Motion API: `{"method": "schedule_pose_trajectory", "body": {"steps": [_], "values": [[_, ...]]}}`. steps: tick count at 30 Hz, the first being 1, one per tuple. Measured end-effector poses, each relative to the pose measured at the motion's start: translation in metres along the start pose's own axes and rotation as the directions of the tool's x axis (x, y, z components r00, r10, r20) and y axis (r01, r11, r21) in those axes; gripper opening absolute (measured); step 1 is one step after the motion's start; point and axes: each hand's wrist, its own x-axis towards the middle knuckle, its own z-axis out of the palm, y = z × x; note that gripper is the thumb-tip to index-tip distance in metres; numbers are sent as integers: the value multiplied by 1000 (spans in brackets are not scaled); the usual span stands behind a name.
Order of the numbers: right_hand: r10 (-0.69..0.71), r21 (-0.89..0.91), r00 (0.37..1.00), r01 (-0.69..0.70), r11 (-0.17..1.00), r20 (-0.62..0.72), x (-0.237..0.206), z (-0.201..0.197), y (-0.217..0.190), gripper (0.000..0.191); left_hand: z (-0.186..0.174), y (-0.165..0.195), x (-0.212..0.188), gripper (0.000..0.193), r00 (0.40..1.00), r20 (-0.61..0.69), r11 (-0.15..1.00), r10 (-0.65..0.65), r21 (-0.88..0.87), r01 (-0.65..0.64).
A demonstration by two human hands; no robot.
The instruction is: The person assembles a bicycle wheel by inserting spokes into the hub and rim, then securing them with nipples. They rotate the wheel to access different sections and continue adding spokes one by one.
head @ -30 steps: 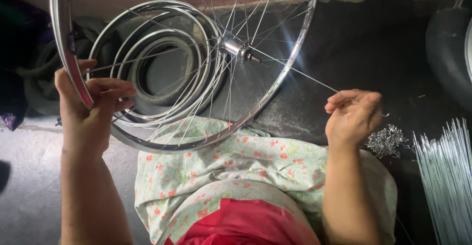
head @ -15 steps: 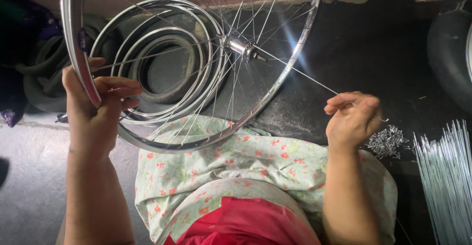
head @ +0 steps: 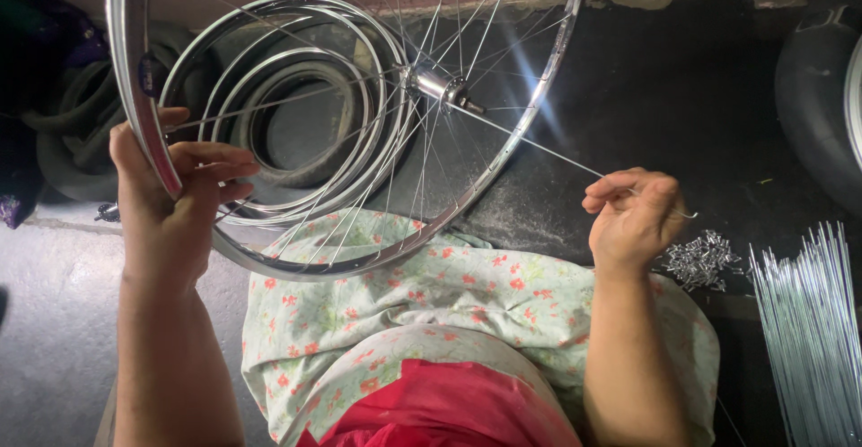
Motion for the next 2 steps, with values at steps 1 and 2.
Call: {"method": "schedule_pose_trajectory", "body": {"steps": [1, 2], "values": [[2, 5, 1000, -2, 1000, -10, -1, 0, 0, 58, 0, 0, -1, 49, 1000, -1, 1000, -1, -5, 1], [3, 9, 1000, -3, 1000, -20, -1, -1, 1, 57, 0, 0, -1, 49, 1000, -1, 1000, -1, -9, 1]]}}
